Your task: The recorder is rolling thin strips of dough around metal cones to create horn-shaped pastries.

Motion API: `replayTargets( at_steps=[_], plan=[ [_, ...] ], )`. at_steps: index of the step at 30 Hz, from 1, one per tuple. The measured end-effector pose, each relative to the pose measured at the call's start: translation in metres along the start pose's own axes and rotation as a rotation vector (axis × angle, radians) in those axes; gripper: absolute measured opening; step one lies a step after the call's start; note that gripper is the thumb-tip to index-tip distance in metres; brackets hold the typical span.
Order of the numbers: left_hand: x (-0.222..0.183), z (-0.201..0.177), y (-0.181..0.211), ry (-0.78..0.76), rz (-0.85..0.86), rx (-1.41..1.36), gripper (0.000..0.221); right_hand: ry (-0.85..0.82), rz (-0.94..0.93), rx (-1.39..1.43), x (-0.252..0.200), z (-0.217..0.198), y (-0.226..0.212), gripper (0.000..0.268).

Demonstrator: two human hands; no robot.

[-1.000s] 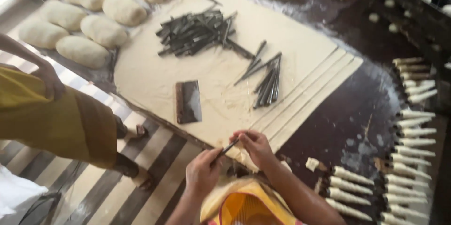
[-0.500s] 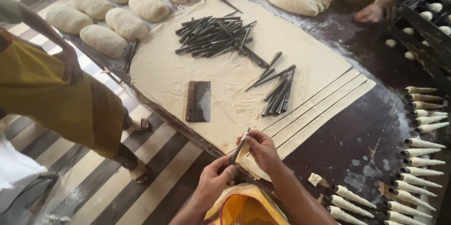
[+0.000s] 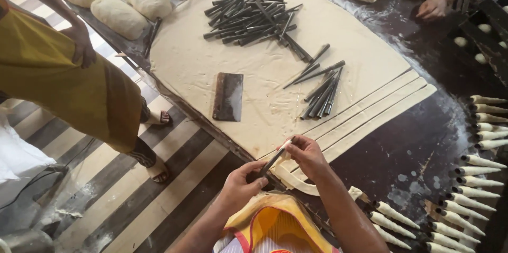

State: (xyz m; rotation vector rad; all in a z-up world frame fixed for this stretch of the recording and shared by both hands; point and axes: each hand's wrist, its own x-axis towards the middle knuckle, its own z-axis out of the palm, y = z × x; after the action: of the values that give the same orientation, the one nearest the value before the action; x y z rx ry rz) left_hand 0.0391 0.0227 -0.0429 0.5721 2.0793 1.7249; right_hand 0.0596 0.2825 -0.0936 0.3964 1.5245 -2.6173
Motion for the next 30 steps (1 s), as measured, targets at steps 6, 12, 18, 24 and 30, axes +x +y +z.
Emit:
replayTargets(
  at_steps=[6, 12, 18, 24, 30],
  plan=[
    [0.007, -0.009, 0.012, -0.277, -0.617, -1.032, 0.036, -0.078, -0.052, 0.109, 0.002, -0.014, 0.008, 0.014],
    [0.008, -0.004, 0.021, -0.084, -0.454, -0.573, 0.039, 0.004, 0.041, 0.052, -0.001, 0.009, -0.006, 0.016],
    [0.005, -0.008, 0.006, -0.049, -0.351, -0.351, 0.037, -0.024, -0.013, 0.113, 0.010, -0.026, 0.042, 0.019],
    [0.005, -0.017, 0.015, -0.128, -0.419, -0.535, 0.037, -0.043, -0.079, 0.154, 0.012, -0.016, 0.033, 0.013],
    [0.010, -0.025, 0.010, -0.138, -0.567, -0.761, 0.034, -0.124, -0.097, 0.127, 0.018, -0.023, 0.049, 0.016]
  ],
)
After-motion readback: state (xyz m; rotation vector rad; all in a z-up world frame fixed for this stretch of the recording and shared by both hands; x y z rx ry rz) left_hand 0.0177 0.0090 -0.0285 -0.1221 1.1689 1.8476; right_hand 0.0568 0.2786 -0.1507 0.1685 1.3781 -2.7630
